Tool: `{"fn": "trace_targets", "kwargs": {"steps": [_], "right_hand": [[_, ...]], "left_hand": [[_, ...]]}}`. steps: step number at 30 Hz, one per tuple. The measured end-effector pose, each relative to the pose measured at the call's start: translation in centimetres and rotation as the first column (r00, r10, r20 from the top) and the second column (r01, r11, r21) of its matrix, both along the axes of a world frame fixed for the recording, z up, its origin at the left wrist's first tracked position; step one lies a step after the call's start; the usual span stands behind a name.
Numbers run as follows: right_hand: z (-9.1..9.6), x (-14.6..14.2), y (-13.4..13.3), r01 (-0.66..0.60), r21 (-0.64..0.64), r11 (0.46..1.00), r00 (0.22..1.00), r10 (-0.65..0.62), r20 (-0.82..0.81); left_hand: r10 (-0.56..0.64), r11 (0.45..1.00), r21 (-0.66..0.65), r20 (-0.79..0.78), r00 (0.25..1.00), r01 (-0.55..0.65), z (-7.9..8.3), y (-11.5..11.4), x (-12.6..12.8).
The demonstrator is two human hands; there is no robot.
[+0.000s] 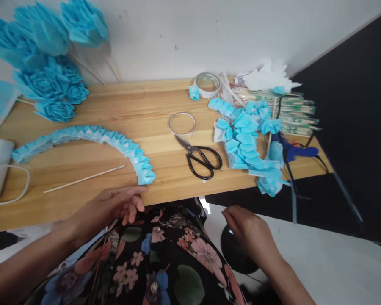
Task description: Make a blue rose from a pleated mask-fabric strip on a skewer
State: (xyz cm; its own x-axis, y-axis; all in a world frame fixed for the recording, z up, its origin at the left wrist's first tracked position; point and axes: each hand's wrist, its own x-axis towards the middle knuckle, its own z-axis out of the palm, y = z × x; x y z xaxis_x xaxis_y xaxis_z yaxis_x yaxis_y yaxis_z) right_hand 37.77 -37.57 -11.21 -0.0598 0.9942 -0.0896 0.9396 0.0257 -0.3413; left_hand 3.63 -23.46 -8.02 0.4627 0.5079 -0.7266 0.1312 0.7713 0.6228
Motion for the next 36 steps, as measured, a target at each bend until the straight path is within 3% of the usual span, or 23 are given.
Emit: {"fn": "trace_targets", "kwargs": {"steps": [4,7,10,16,19,22,24,28,30,32,33,36], "right_hand": [[-0.1,-1.3,-0.6,-0.090,0.053,0.995,0.996,0.091,-0.022],[1.2,-2.3,1.2,-0.043,0.259,0.965,0.998,0.055,-0.038],[1.6,-2.4,4.1,-0.088,0.373,0.924,0.995,0.062,0.083],[1.3,-1.5,8.9,-0.300,0.283,0.911,0.941,0.233,0.247],[1.8,-0.5,10.6,-0.447,0.209,0.870,0.873,0.374,0.312],[3.0,0.5,12.1,-0.535,0.168,0.828,0.824,0.467,0.320],[3.8,0.9,12.8,-0.548,0.146,0.824,0.821,0.494,0.287],[4.4,0.9,13.5,-0.579,0.108,0.808,0.798,0.534,0.279],[4.1,0.7,13.5,-0.588,0.108,0.802,0.789,0.539,0.295],[3.8,0.6,13.1,-0.588,0.111,0.801,0.787,0.535,0.308],[3.6,0.5,12.9,-0.577,0.116,0.808,0.794,0.522,0.313],[3.4,0.0,12.0,-0.526,0.174,0.832,0.837,0.471,0.277]], "left_hand": [[-0.091,0.994,0.060,-0.085,0.992,0.096,0.5,-0.1,-0.9],[-0.182,0.969,0.145,-0.131,0.975,0.201,0.8,-0.3,-0.9],[-0.213,0.946,0.207,-0.182,0.960,0.249,1.0,-0.6,-1.0],[-0.227,0.905,0.323,-0.181,0.957,0.275,1.7,-1.3,-1.5],[-0.342,0.789,0.500,-0.124,0.931,0.357,2.3,-1.2,0.4],[-0.489,0.532,0.755,-0.097,0.867,0.385,1.9,-0.7,4.5],[-0.536,0.357,0.854,-0.145,0.832,0.379,0.7,-0.6,7.7],[-0.454,0.141,0.900,-0.312,0.835,0.413,-2.4,-1.6,13.1],[-0.630,0.033,0.930,-0.265,0.730,0.366,-3.2,-2.5,14.6],[-0.805,0.005,0.963,-0.155,0.573,0.268,-3.1,-2.9,15.0],[-0.831,0.017,0.969,-0.124,0.542,0.248,-2.8,-2.9,14.6],[-0.706,0.105,0.931,-0.179,0.685,0.351,-1.2,-1.7,11.2]]}}
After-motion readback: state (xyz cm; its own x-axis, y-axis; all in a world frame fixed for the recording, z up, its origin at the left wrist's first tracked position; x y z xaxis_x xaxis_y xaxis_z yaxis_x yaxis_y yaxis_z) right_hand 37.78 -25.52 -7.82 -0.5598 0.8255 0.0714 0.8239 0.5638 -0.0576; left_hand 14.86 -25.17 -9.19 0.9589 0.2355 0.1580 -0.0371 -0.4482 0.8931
